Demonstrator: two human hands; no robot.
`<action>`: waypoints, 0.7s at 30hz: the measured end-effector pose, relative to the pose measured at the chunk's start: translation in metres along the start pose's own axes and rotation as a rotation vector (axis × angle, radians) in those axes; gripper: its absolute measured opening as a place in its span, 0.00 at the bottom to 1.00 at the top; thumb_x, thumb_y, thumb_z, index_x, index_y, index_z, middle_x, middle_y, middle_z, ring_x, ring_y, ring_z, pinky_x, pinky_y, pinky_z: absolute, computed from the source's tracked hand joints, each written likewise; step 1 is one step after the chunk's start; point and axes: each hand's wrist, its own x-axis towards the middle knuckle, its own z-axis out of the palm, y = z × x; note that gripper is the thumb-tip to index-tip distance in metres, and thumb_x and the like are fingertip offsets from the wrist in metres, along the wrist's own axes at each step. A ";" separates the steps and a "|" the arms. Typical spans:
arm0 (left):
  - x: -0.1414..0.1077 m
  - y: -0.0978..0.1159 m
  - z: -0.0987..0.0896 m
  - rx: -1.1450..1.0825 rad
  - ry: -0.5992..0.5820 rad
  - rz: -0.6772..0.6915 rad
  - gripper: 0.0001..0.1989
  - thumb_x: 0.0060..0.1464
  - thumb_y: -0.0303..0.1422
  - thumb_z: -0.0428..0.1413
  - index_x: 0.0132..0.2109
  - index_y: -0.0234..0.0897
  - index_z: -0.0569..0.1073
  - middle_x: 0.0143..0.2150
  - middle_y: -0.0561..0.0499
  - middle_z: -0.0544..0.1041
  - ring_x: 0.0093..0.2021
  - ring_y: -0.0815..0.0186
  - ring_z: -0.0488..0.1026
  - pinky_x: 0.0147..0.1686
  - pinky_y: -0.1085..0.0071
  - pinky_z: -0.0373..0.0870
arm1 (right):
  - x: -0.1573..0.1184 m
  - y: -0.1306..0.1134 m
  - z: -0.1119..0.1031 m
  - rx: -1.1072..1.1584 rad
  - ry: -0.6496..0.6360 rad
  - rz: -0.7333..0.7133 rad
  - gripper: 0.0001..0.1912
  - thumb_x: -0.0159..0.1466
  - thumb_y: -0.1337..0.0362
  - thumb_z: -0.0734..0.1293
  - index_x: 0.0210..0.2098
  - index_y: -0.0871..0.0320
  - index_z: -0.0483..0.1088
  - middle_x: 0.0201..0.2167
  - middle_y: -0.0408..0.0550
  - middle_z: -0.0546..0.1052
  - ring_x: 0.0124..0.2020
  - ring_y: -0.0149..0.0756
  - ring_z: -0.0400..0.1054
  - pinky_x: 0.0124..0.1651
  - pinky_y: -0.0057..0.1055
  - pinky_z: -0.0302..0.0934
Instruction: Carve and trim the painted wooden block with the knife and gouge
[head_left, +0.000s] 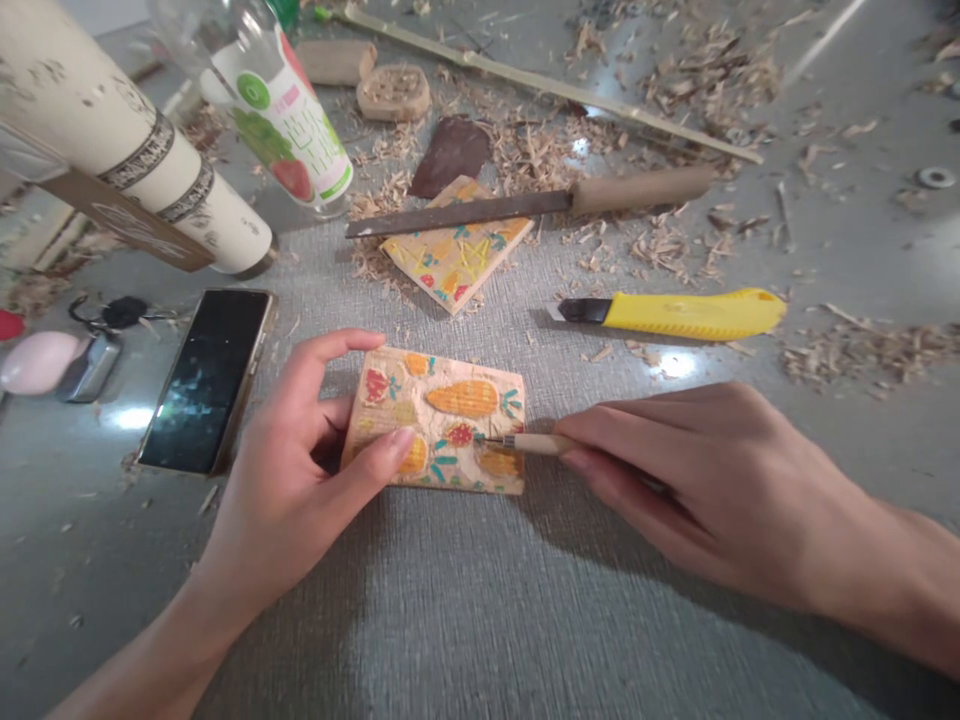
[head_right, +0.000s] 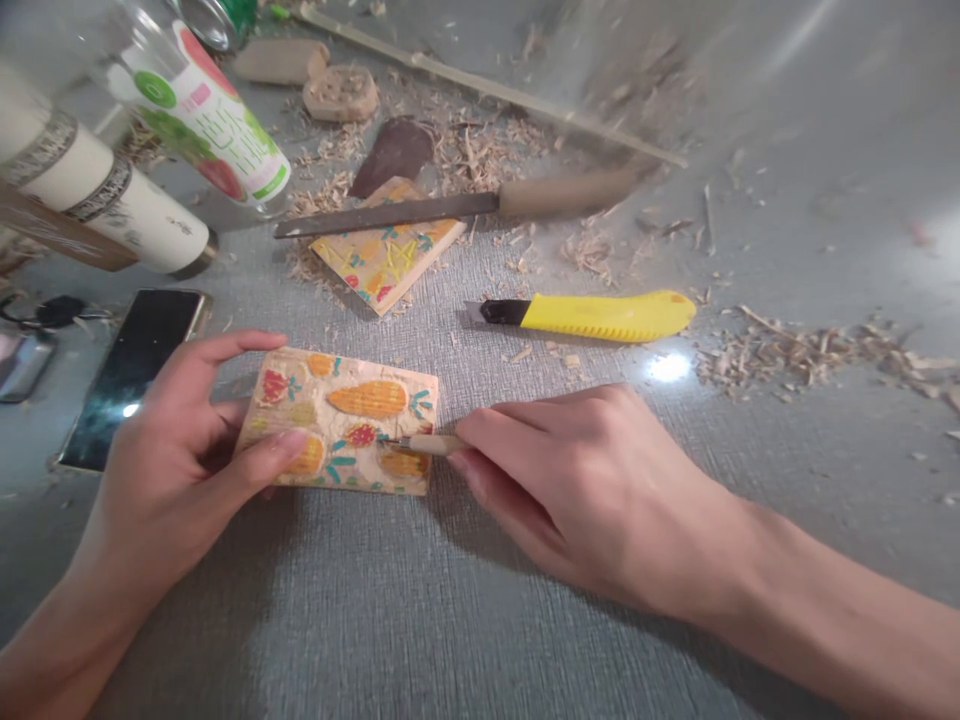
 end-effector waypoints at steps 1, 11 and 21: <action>0.000 0.000 0.000 0.004 0.005 0.002 0.29 0.61 0.45 0.72 0.66 0.49 0.75 0.23 0.63 0.78 0.20 0.68 0.64 0.22 0.73 0.58 | 0.000 0.000 0.000 0.001 0.000 -0.002 0.13 0.85 0.65 0.62 0.54 0.59 0.80 0.31 0.45 0.83 0.25 0.34 0.74 0.29 0.38 0.55; 0.003 -0.006 -0.002 -0.022 -0.031 0.023 0.29 0.62 0.45 0.72 0.65 0.51 0.74 0.22 0.63 0.75 0.20 0.68 0.62 0.21 0.74 0.56 | 0.000 -0.002 0.004 -0.067 0.025 0.008 0.14 0.84 0.66 0.63 0.45 0.55 0.79 0.33 0.47 0.85 0.25 0.34 0.73 0.28 0.39 0.54; 0.009 -0.011 -0.006 -0.047 -0.118 0.077 0.31 0.63 0.41 0.71 0.66 0.46 0.67 0.27 0.59 0.83 0.19 0.68 0.69 0.19 0.76 0.64 | 0.012 -0.002 -0.015 0.436 -0.259 0.437 0.29 0.85 0.47 0.61 0.33 0.53 0.78 0.22 0.39 0.66 0.22 0.30 0.60 0.23 0.30 0.52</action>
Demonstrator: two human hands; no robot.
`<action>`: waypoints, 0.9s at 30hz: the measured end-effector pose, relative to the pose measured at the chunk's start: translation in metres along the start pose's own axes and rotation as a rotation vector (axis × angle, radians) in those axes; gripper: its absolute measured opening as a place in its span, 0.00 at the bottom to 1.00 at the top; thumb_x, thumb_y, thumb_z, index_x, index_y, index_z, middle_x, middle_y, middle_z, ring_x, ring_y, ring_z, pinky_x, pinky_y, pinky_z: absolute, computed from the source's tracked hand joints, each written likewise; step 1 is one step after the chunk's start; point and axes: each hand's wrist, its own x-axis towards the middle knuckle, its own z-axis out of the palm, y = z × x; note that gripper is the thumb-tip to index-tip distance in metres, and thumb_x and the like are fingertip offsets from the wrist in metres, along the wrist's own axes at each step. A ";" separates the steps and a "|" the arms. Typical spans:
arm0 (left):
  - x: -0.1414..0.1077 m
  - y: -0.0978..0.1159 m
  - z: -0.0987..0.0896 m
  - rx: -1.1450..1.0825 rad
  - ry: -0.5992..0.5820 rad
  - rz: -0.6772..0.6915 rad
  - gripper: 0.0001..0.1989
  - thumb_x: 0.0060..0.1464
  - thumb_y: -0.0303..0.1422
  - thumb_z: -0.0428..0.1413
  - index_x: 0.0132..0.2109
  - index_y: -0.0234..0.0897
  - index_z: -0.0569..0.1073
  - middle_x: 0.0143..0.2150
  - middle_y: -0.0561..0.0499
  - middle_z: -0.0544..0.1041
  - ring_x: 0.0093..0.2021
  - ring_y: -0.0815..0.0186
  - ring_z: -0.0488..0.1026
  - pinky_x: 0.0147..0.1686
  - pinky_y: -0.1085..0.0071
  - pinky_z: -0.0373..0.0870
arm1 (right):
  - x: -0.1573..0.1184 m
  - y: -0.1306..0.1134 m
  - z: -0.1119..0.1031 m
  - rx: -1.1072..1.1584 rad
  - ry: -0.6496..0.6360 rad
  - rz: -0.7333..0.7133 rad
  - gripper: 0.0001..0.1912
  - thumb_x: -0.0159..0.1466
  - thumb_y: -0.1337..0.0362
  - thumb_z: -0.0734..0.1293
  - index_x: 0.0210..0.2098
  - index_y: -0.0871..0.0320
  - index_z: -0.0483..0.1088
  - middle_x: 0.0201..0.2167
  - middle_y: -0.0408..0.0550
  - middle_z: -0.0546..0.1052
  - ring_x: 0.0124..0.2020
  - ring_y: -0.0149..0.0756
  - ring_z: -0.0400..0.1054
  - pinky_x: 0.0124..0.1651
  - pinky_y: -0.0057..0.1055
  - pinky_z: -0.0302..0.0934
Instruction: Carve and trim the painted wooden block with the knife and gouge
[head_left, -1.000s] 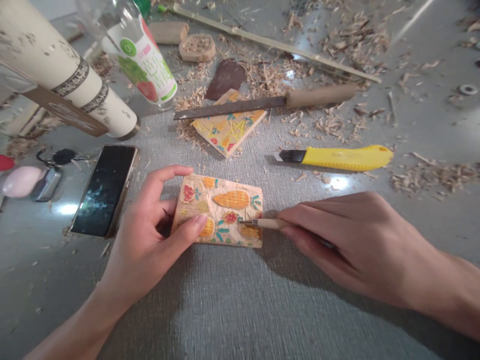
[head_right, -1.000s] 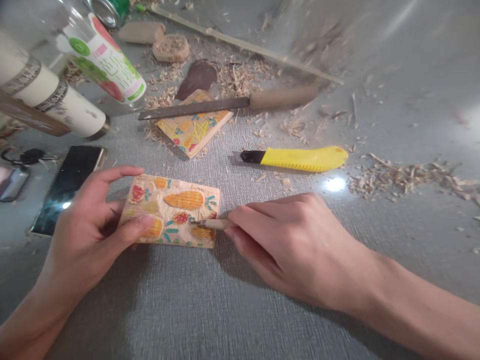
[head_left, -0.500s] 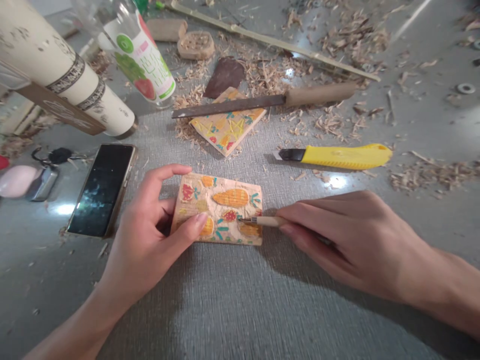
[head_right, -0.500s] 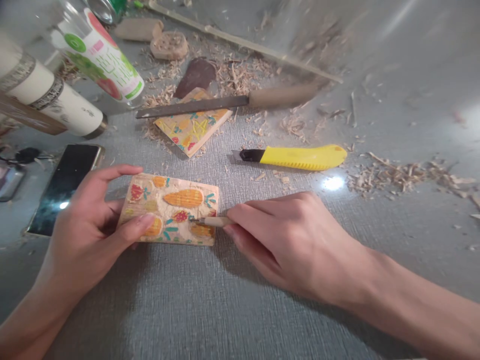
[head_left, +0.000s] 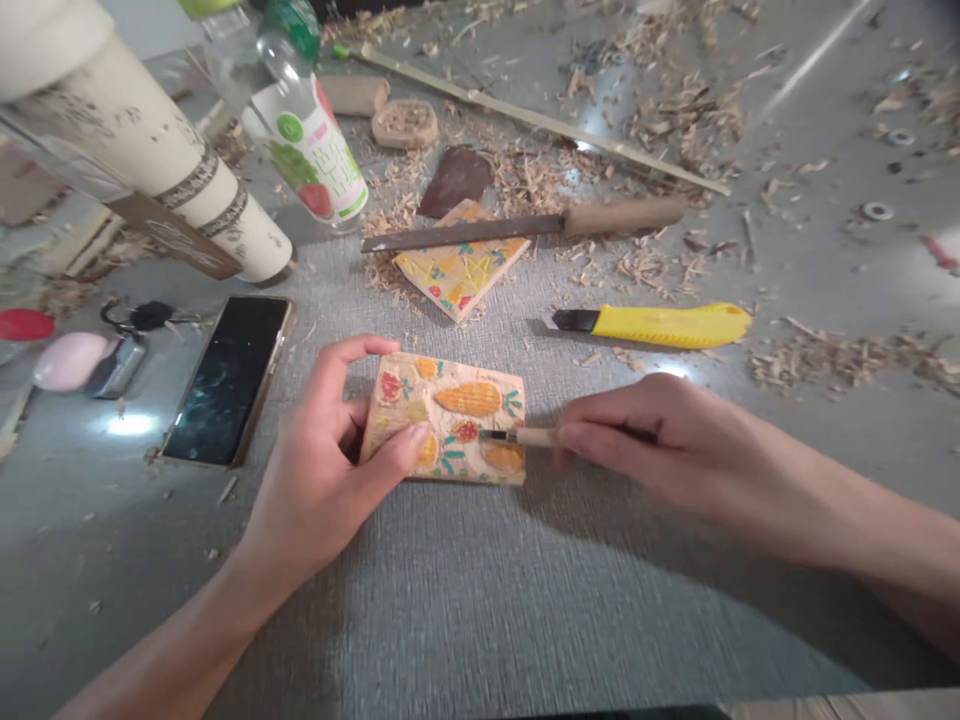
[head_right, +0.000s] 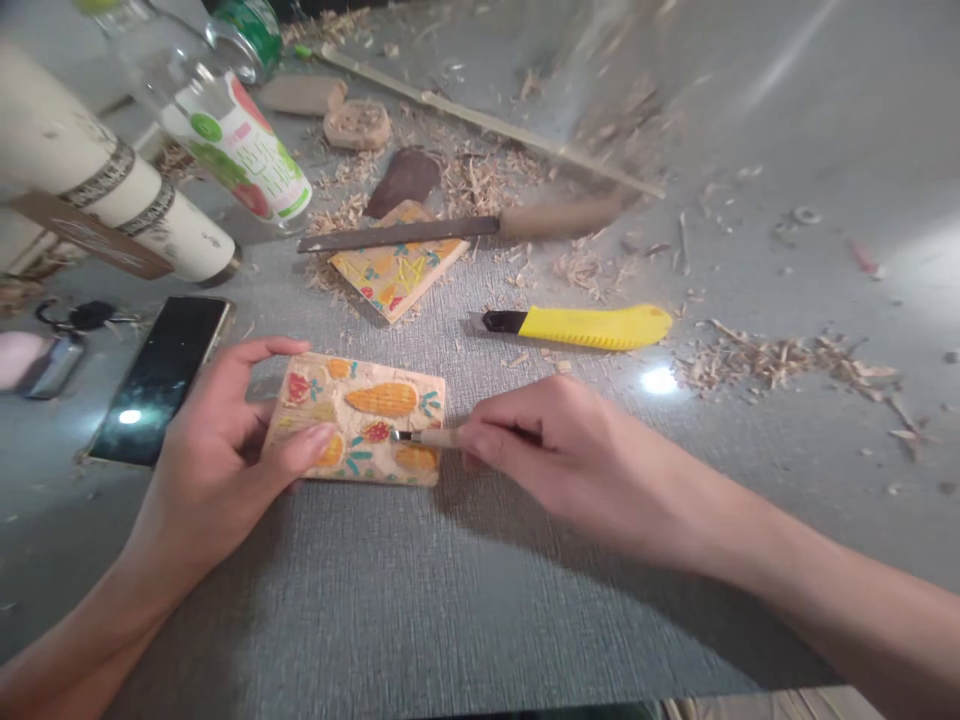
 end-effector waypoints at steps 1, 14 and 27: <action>0.000 0.000 -0.001 0.006 -0.004 0.000 0.31 0.64 0.41 0.71 0.66 0.46 0.67 0.27 0.60 0.83 0.20 0.68 0.70 0.20 0.76 0.66 | 0.000 0.001 -0.007 0.028 0.032 0.007 0.30 0.85 0.44 0.61 0.35 0.53 0.80 0.23 0.39 0.65 0.23 0.30 0.59 0.23 0.31 0.51; 0.002 -0.001 0.002 -0.132 0.004 -0.034 0.31 0.60 0.38 0.72 0.62 0.48 0.65 0.34 0.59 0.85 0.34 0.58 0.89 0.32 0.69 0.84 | 0.016 0.037 -0.044 -0.906 0.659 -0.154 0.19 0.81 0.50 0.71 0.64 0.54 0.80 0.66 0.69 0.78 0.65 0.67 0.71 0.63 0.61 0.62; -0.014 0.016 0.006 -0.245 0.021 -0.203 0.28 0.65 0.40 0.70 0.64 0.56 0.65 0.36 0.63 0.87 0.34 0.61 0.87 0.32 0.71 0.84 | -0.002 -0.002 -0.012 -0.555 0.268 -0.338 0.09 0.87 0.62 0.58 0.51 0.51 0.68 0.31 0.40 0.72 0.22 0.31 0.62 0.25 0.35 0.50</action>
